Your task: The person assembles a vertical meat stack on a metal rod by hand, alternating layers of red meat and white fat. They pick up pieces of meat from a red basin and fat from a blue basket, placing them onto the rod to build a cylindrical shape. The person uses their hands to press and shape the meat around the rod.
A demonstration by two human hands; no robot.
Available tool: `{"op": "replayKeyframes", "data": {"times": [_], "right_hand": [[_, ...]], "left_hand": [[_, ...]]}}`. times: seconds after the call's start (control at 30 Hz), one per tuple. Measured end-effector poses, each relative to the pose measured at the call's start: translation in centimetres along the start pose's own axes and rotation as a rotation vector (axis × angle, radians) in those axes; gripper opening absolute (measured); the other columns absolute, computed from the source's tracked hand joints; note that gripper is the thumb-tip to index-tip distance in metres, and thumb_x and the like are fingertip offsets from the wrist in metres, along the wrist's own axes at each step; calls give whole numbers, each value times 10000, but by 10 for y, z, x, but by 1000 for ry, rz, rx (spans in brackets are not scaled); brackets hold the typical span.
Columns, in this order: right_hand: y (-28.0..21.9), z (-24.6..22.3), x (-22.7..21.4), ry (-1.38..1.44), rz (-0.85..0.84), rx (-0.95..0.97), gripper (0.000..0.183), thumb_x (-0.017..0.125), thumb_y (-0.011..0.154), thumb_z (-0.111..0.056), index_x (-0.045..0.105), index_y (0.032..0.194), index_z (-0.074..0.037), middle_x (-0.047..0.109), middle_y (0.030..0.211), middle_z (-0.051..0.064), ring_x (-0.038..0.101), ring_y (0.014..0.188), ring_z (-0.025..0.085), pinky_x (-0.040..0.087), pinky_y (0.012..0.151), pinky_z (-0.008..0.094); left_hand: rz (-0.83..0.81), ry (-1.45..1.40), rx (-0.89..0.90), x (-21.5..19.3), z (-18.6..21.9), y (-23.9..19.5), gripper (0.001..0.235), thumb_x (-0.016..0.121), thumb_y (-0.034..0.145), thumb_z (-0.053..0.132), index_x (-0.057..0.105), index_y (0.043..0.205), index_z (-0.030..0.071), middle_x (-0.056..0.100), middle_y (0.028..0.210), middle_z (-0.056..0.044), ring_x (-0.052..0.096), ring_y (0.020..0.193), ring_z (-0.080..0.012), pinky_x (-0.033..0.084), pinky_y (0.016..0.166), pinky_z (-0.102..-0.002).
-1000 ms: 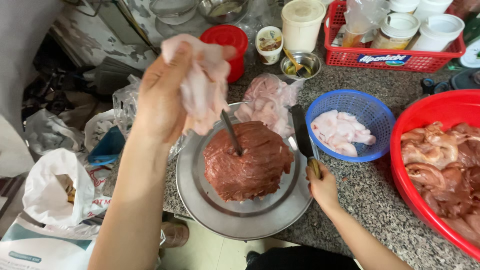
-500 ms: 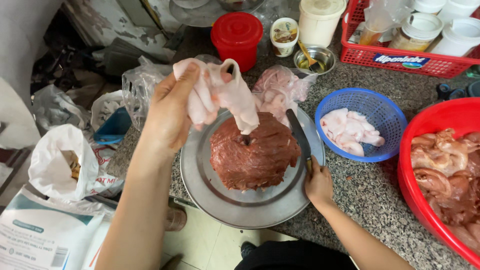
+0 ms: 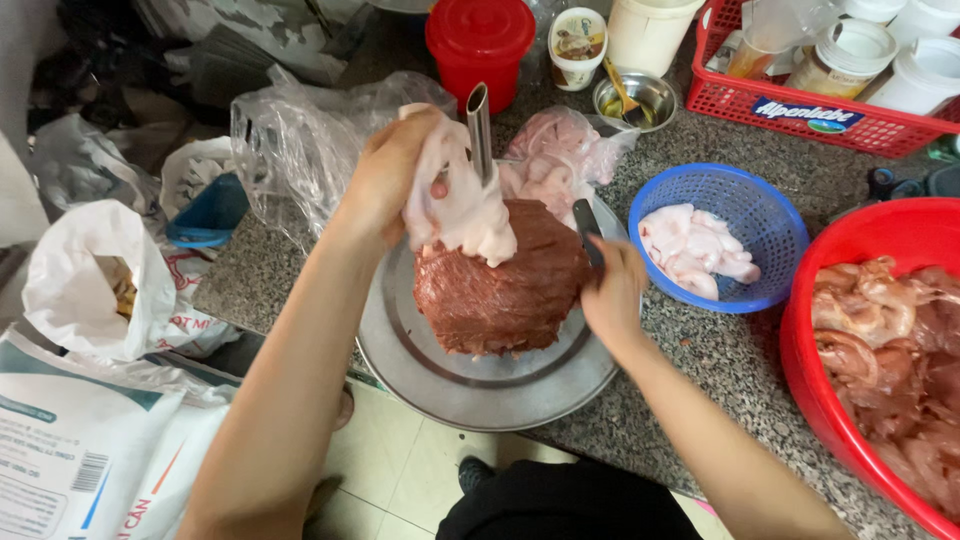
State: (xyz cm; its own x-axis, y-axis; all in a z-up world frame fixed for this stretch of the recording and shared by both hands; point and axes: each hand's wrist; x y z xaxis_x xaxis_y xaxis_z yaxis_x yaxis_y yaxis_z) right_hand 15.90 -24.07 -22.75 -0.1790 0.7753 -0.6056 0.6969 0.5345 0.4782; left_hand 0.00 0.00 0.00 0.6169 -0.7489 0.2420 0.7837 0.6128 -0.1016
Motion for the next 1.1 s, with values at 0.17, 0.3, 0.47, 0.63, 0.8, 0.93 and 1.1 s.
{"op": "replayKeyframes", "data": {"times": [0.17,0.3,0.47,0.63,0.8,0.93,1.1], "right_hand": [[89,-41,-2,534,-213,-110,380,525,962,69,619,1311,-49,657,1246,89,614,1195,229,472,1038,356],[121,-60,14,1004,-802,282,490,578,872,45,596,1332,-124,657,1322,-64,581,1257,59,440,1058,258],[130,-49,17,864,-1014,318,270,660,1017,-160,621,1254,-37,689,1090,40,628,947,124,513,846,316],[139,-51,-10,866,-891,126,355,620,1046,-293,635,1313,-59,734,1155,21,677,1039,84,548,971,272],[144,-61,-22,794,-985,235,392,672,970,-259,638,1304,-56,731,1140,0,665,1014,78,546,921,266],[137,-53,-7,630,-1228,291,348,711,952,-276,678,1232,-72,707,1107,-30,600,1001,43,498,881,237],[143,-40,14,662,-1297,252,270,757,1003,-272,660,1122,-49,635,1037,-24,548,972,49,450,850,218]], "left_hand": [[-243,124,0,-3,-8,28,322,571,1067,316,662,1103,9,630,794,-50,562,603,-121,462,491,-278],[-342,155,62,-1,-6,45,294,550,1015,265,643,1241,101,673,901,4,615,699,-71,498,511,-260],[-385,345,403,-17,-3,36,289,585,1094,264,637,1268,39,707,1057,17,660,932,-44,563,798,-218],[-7,73,54,-30,-14,-2,310,578,1056,242,604,1269,19,717,1015,-82,720,828,-172,632,680,-336],[141,-173,-324,-38,-63,-40,385,471,1027,283,507,1321,38,721,1099,-156,750,852,-252,641,658,-376],[138,-211,-378,-54,-136,-42,372,508,1026,215,508,1374,84,688,1214,-110,722,1007,-230,630,760,-383],[63,-274,-84,-66,-177,-29,409,512,1064,163,528,1462,69,656,1328,-60,641,1187,-163,534,979,-319]]}}
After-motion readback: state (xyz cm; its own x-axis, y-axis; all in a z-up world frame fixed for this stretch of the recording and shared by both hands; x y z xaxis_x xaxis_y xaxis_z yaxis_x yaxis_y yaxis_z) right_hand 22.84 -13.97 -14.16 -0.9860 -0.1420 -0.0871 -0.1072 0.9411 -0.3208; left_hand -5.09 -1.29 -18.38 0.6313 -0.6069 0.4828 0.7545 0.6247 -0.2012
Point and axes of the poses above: each hand's wrist, its own y-axis towards the middle knuckle, its own x-axis out of the palm, z = x × y
